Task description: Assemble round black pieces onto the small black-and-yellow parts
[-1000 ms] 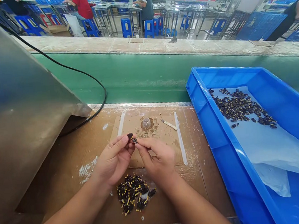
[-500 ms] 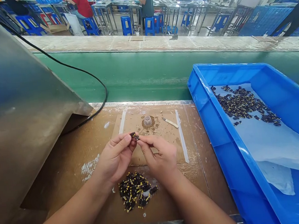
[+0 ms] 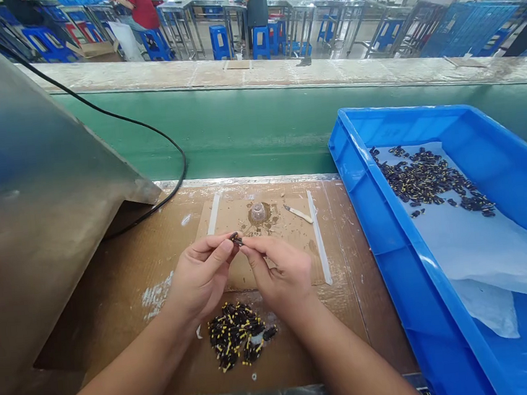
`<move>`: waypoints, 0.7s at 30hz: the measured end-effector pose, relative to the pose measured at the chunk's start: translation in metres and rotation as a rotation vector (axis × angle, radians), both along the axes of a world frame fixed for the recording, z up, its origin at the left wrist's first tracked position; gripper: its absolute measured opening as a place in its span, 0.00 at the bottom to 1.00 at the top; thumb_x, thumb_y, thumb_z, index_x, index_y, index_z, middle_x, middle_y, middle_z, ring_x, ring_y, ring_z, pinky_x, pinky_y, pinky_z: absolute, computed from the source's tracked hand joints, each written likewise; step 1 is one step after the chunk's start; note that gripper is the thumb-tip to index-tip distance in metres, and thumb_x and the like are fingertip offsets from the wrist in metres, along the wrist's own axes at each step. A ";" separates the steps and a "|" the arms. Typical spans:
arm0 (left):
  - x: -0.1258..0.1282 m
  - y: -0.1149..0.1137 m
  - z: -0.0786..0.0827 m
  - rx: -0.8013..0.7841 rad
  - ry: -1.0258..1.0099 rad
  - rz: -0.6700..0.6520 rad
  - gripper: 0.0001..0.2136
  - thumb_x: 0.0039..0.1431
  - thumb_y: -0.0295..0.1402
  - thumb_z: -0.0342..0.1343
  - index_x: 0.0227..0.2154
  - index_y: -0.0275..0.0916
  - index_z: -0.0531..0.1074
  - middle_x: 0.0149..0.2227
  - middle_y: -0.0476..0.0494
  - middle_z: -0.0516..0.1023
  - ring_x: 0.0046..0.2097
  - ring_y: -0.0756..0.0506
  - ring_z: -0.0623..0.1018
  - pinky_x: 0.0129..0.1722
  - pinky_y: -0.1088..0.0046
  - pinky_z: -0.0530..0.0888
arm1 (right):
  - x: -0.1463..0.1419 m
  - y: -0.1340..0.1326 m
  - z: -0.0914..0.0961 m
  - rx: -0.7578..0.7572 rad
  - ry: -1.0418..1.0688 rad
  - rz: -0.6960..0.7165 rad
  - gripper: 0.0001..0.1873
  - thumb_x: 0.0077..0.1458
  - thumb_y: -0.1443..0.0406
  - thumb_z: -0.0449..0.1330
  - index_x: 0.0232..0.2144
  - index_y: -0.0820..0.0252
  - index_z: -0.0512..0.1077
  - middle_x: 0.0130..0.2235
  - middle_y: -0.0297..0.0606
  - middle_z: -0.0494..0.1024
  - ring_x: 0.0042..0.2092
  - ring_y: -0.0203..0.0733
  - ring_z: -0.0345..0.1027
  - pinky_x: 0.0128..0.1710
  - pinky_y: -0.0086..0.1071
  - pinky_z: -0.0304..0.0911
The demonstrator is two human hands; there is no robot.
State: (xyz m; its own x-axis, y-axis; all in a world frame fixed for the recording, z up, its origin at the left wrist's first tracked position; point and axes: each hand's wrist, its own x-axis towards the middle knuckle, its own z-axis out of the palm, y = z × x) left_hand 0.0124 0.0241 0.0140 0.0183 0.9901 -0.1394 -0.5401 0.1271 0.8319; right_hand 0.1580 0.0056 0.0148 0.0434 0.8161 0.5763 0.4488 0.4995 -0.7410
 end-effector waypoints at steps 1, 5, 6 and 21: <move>0.000 -0.001 -0.002 0.024 0.044 0.014 0.08 0.48 0.34 0.75 0.31 0.41 0.84 0.40 0.45 0.84 0.43 0.50 0.80 0.51 0.78 0.76 | 0.001 0.000 0.001 0.019 -0.016 -0.002 0.10 0.62 0.71 0.65 0.44 0.53 0.79 0.43 0.32 0.85 0.43 0.36 0.81 0.46 0.31 0.77; 0.001 -0.002 -0.011 0.150 0.229 0.068 0.04 0.55 0.33 0.70 0.34 0.43 0.84 0.44 0.44 0.83 0.48 0.48 0.80 0.55 0.75 0.75 | 0.001 0.001 0.002 0.062 -0.047 -0.009 0.09 0.62 0.71 0.64 0.43 0.54 0.79 0.43 0.33 0.86 0.42 0.36 0.81 0.46 0.30 0.77; 0.001 -0.003 -0.012 0.178 0.261 0.077 0.03 0.56 0.33 0.69 0.34 0.44 0.84 0.45 0.44 0.83 0.49 0.48 0.80 0.56 0.74 0.75 | 0.001 0.002 0.002 0.063 -0.047 -0.012 0.09 0.62 0.71 0.64 0.43 0.54 0.79 0.43 0.33 0.86 0.42 0.36 0.81 0.45 0.30 0.77; 0.000 -0.001 -0.011 0.241 0.321 0.030 0.10 0.63 0.36 0.61 0.45 0.42 0.81 0.59 0.39 0.73 0.60 0.41 0.73 0.62 0.64 0.72 | 0.010 0.003 0.004 0.388 -0.215 -0.133 0.15 0.59 0.73 0.64 0.46 0.50 0.75 0.42 0.36 0.84 0.42 0.40 0.80 0.44 0.36 0.79</move>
State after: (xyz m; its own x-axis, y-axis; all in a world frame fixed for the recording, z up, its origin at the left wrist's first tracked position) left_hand 0.0124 0.0228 0.0025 -0.0184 0.9945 0.1028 -0.2489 -0.1041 0.9629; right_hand 0.1680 0.0088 0.0186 -0.0210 0.5336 0.8455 0.6506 0.6494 -0.3937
